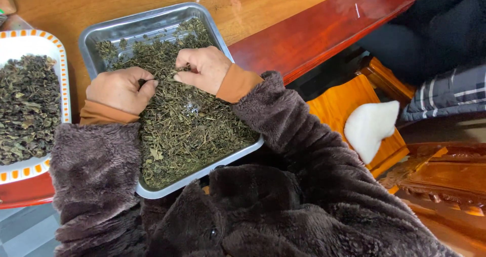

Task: Sorting dried tea leaves in a tray to remove stems and impurities

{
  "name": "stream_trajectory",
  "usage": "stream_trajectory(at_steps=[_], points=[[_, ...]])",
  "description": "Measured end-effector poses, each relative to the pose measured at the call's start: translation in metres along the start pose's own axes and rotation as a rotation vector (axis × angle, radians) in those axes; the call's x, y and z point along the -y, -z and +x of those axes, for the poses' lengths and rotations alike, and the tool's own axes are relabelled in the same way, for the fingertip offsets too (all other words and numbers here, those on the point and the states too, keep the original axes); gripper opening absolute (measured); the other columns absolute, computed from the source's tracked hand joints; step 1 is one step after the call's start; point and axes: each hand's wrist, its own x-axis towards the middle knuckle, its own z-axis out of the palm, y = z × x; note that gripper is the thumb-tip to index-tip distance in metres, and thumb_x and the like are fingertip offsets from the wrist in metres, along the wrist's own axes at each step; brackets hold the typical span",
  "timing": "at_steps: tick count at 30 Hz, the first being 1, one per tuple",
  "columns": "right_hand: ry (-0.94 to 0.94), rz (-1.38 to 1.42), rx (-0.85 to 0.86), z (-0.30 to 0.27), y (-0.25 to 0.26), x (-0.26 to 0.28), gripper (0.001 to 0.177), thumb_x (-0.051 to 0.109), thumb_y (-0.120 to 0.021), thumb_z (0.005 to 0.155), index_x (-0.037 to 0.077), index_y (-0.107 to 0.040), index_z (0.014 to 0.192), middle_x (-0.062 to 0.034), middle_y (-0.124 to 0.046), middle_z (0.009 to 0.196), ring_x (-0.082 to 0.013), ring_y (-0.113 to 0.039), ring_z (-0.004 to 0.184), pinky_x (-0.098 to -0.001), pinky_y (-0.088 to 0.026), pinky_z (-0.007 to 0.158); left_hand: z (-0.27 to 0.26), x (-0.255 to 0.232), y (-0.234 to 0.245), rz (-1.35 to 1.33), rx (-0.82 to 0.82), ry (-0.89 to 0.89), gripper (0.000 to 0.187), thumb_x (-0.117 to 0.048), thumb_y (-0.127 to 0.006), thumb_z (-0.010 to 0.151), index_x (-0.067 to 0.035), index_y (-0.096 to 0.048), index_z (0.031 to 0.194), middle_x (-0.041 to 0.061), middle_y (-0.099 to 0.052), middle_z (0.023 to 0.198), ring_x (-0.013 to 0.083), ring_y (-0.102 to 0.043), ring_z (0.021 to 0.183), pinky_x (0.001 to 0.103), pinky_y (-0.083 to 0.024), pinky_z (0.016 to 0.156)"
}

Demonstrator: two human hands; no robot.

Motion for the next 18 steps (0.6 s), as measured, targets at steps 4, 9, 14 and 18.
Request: stream_trajectory(at_steps=[4, 9, 14, 18], points=[[0.085, 0.185, -0.058, -0.001, -0.002, -0.003, 0.018, 0.032, -0.064, 0.099, 0.014, -0.07, 0.098, 0.005, -0.066, 0.068, -0.0097, -0.055, 0.057, -0.0303, -0.047, 0.055, 0.001, -0.009, 0.007, 0.005, 0.07, -0.026, 0.024, -0.053, -0.066, 0.098, -0.036, -0.077, 0.111, -0.006, -0.078, 0.093, 0.0255, -0.074, 0.085, 0.043, -0.056, 0.068], [0.142, 0.233, -0.086, -0.001, -0.006, -0.006, 0.032, 0.04, -0.054, 0.102, 0.014, -0.064, 0.086, 0.0056, -0.051, 0.065, -0.0106, -0.047, 0.06, -0.0318, -0.041, 0.057, 0.003, -0.009, 0.005, 0.03, 0.156, 0.04, 0.026, -0.055, -0.067, 0.094, -0.039, -0.078, 0.11, -0.009, -0.078, 0.096, 0.025, -0.074, 0.088, 0.043, -0.056, 0.069], [0.075, 0.37, -0.103, -0.001, -0.012, -0.009, 0.014, 0.025, -0.077, 0.092, 0.015, -0.071, 0.084, 0.0069, -0.059, 0.066, -0.0063, -0.047, 0.058, -0.0261, -0.041, 0.054, 0.002, -0.013, 0.01, 0.054, 0.174, 0.041, 0.036, -0.06, -0.066, 0.092, -0.038, -0.076, 0.12, -0.006, -0.078, 0.088, 0.0254, -0.075, 0.086, 0.043, -0.058, 0.072], [0.1, 0.391, -0.164, -0.002, -0.01, -0.006, 0.017, 0.022, -0.08, 0.09, 0.018, -0.066, 0.08, 0.0091, -0.049, 0.061, -0.0059, -0.043, 0.056, -0.0248, -0.04, 0.055, 0.002, -0.011, 0.007, 0.093, 0.136, 0.03, 0.038, -0.064, -0.071, 0.088, -0.039, -0.078, 0.115, -0.006, -0.079, 0.094, 0.0264, -0.076, 0.087, 0.045, -0.059, 0.067]])
